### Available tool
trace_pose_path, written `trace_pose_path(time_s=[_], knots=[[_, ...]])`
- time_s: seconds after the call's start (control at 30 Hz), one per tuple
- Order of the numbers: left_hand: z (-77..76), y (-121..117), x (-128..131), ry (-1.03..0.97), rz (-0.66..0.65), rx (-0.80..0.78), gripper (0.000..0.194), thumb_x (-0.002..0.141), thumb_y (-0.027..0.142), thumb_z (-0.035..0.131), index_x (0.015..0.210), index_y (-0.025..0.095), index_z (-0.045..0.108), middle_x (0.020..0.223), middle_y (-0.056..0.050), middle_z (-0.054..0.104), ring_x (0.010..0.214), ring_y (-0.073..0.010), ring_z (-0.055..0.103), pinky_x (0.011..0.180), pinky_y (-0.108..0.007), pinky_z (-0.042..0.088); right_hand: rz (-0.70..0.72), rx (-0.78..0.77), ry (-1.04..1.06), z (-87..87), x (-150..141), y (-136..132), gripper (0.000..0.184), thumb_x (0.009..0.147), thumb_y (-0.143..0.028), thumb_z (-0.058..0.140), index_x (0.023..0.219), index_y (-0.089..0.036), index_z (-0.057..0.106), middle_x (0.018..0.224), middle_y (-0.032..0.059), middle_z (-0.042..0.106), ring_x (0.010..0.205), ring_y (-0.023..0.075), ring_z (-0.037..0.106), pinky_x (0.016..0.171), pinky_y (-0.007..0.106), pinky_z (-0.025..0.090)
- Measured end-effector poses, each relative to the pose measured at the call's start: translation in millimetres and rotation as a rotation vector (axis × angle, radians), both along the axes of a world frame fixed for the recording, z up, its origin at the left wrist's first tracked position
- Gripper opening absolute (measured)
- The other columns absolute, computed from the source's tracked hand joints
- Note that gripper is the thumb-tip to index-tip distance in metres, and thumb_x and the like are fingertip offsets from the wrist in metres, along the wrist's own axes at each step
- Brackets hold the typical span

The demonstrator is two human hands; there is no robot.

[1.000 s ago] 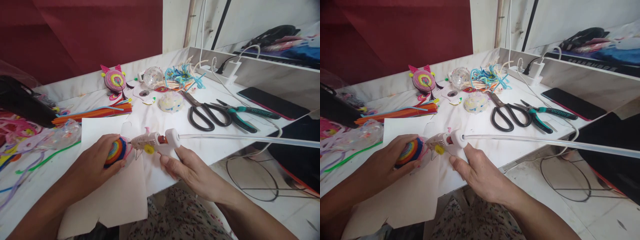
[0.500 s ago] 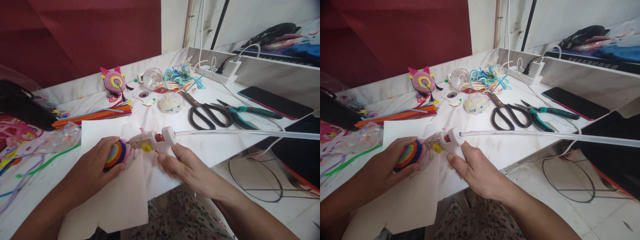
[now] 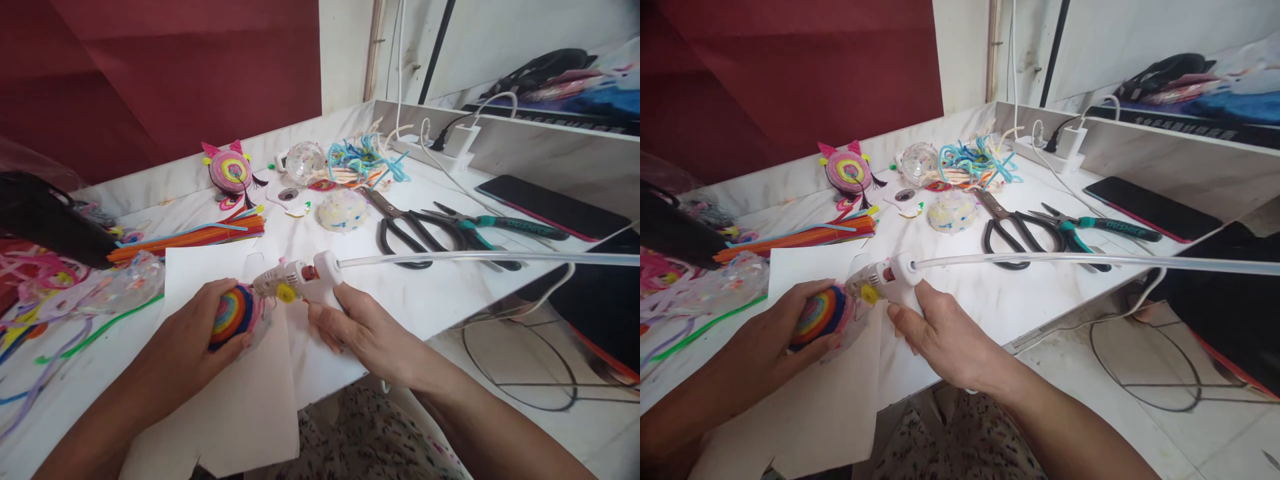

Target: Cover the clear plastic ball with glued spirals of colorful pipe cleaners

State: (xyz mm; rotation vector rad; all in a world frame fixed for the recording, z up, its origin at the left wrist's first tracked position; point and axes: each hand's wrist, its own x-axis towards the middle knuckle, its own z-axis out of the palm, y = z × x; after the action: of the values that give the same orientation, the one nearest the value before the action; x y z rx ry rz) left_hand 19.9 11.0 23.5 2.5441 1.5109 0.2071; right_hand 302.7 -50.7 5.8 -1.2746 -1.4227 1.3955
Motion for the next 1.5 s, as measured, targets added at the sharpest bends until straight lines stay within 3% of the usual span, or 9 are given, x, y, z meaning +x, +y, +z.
trace_pose_path(time_s=[0.47,0.83,1.13,1.37,1.5], knots=[[-4.4,1,-2,-0.062,0.003,0.006,0.057,0.096,0.06,0.061,0.145,0.032,0.053,0.137,-0.011,0.071,0.112,-0.0372,0.075,0.094,-0.053,0.063,0.022,-0.004,-0.002,1.2,4,0,0.034,0.109,-0.038,0.051,0.078,-0.027,0.044,0.066,-0.0043,0.055,0.065,0.0143,0.053,0.067,0.032,0.042],[-5.4,2,-3,-0.05,-0.005,0.025,0.056,0.096,0.063,0.059,0.145,0.036,0.052,0.135,-0.009,0.071,0.112,-0.0379,0.075,0.094,-0.05,0.063,0.021,0.013,-0.034,-1.4,8,-10,0.036,0.106,-0.049,0.05,0.078,-0.026,0.046,0.067,-0.0034,0.056,0.064,0.0142,0.051,0.065,0.033,0.041],[-3.4,1,-2,-0.05,-0.015,0.022,0.058,0.097,0.063,0.06,0.145,0.032,0.052,0.137,-0.01,0.07,0.112,-0.0361,0.075,0.092,-0.05,0.063,0.025,-0.006,0.0,3.8,2,-1,0.027,0.107,-0.039,0.052,0.085,-0.024,0.054,0.066,-0.0046,0.054,0.067,0.0155,0.054,0.068,0.032,0.043],[-6.4,2,-1,-0.078,0.007,0.02,0.061,0.093,0.065,0.062,0.144,0.031,0.055,0.133,-0.011,0.073,0.108,-0.0367,0.076,0.091,-0.051,0.064,0.006,-0.013,0.063,4.4,0,-2,0.025,0.105,-0.039,0.054,0.091,-0.021,0.063,0.069,-0.0018,0.06,0.068,0.0161,0.055,0.068,0.031,0.044],[-4.9,1,1,-0.091,0.035,-0.005,0.066,0.091,0.07,0.061,0.142,0.03,0.056,0.135,-0.012,0.074,0.108,-0.0378,0.076,0.091,-0.051,0.064,-0.046,0.028,0.075,2.6,0,-2,0.031,0.105,-0.044,0.054,0.084,-0.022,0.061,0.069,-0.0004,0.063,0.067,0.0157,0.054,0.07,0.031,0.046]])
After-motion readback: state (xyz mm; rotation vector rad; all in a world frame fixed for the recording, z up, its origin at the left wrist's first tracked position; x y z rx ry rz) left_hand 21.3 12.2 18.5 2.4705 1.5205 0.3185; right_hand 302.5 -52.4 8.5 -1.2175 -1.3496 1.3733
